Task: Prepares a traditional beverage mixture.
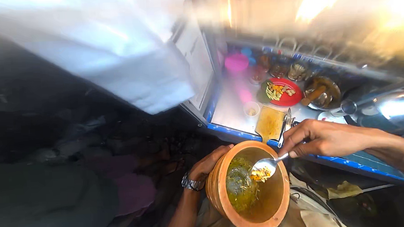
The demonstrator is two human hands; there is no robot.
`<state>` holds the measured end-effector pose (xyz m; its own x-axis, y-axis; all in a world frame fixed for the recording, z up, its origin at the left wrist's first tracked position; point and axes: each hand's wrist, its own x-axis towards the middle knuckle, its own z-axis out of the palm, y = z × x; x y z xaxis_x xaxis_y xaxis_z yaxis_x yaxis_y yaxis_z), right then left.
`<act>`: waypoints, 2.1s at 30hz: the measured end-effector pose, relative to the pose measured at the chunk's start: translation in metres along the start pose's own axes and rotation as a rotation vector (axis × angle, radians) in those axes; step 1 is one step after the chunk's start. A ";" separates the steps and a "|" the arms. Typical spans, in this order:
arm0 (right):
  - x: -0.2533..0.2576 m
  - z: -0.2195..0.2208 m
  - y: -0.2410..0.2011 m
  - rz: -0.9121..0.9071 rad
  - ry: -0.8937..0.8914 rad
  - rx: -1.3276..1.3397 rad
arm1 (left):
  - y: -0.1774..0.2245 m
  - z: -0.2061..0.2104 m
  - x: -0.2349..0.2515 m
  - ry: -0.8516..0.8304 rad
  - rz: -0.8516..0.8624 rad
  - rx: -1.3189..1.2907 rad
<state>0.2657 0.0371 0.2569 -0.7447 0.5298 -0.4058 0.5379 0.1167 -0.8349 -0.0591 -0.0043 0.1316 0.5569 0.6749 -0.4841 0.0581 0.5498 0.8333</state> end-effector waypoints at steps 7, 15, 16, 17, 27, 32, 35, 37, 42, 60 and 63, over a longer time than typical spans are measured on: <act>0.008 -0.043 0.017 0.024 0.153 -0.048 | -0.003 -0.005 -0.005 0.038 0.039 -0.045; 0.064 -0.081 0.091 0.243 0.279 -0.065 | -0.001 -0.007 -0.019 0.124 0.000 -0.038; 0.075 -0.082 0.106 0.255 0.285 -0.097 | -0.001 -0.005 -0.020 0.143 0.000 -0.039; 0.088 -0.082 0.121 0.277 0.287 -0.142 | 0.000 -0.004 -0.022 0.169 -0.003 -0.040; 0.166 0.005 0.196 0.369 0.397 -0.813 | 0.001 -0.002 -0.027 0.187 0.001 -0.020; 0.096 -0.008 0.140 0.184 0.653 -0.650 | 0.002 -0.003 -0.024 0.164 0.027 -0.061; 0.027 -0.001 0.075 -0.131 0.688 -0.466 | 0.004 -0.001 -0.017 0.132 -0.015 -0.047; 0.001 0.019 0.041 -0.311 0.559 -0.439 | 0.002 -0.004 -0.004 0.086 -0.058 -0.002; 0.012 0.085 0.029 -0.514 0.285 -0.671 | 0.004 0.001 0.032 -0.099 -0.112 0.221; 0.005 0.085 0.029 -0.425 0.462 -1.123 | 0.011 0.013 0.042 -0.128 -0.143 0.285; 0.001 0.096 0.035 -0.405 0.423 -1.140 | 0.017 0.018 0.035 -0.116 -0.142 0.342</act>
<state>0.2461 -0.0388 0.1922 -0.8641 0.4875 0.1256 0.4918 0.8707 0.0039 -0.0238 0.0204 0.1335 0.6121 0.5329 -0.5842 0.4036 0.4248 0.8104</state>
